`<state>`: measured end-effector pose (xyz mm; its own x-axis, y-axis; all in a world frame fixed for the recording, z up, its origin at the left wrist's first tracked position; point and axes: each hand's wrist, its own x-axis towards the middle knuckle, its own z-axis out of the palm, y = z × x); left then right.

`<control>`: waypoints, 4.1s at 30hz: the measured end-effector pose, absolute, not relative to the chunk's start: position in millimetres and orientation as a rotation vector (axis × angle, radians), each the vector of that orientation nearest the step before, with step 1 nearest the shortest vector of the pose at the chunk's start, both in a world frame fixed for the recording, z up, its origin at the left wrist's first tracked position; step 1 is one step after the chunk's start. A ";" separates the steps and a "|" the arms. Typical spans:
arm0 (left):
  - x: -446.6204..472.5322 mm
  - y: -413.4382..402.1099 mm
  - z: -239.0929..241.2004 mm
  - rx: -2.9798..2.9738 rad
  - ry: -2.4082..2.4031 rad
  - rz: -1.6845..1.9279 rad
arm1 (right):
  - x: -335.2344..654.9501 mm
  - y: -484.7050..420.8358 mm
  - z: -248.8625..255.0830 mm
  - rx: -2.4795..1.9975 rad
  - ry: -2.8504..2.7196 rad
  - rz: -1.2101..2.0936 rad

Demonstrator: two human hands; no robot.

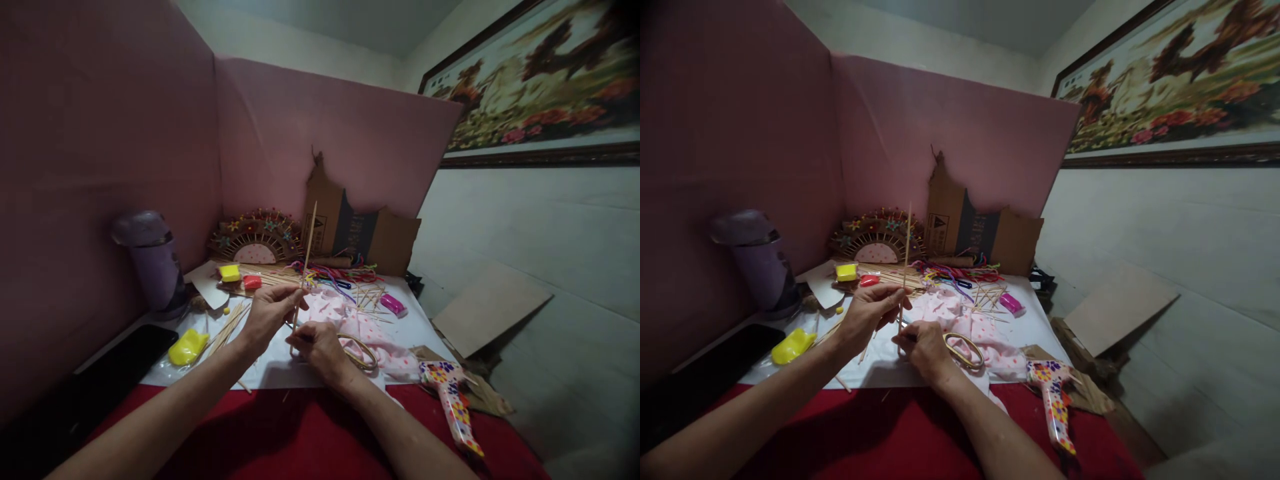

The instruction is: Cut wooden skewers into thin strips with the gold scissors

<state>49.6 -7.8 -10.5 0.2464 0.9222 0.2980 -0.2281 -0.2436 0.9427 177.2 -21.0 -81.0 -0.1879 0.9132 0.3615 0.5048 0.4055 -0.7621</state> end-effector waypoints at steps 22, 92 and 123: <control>45.4 -5.7 -30.5 1.347 0.679 1.267 | 173.5 -23.7 -73.3 -1.270 -1.859 0.546; 34.0 -25.0 -24.2 1.356 0.577 0.890 | 239.7 -90.5 6.0 -1.275 -1.993 1.102; 34.1 -26.2 -19.7 1.349 0.579 0.917 | 237.3 -85.2 -3.9 -1.216 -2.013 1.000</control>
<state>34.1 -26.2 -19.7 0.5451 0.8251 0.1483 -0.2209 -0.0293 0.9749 237.3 -85.2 -3.9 -0.4177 0.9037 0.0943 0.4706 0.3040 -0.8283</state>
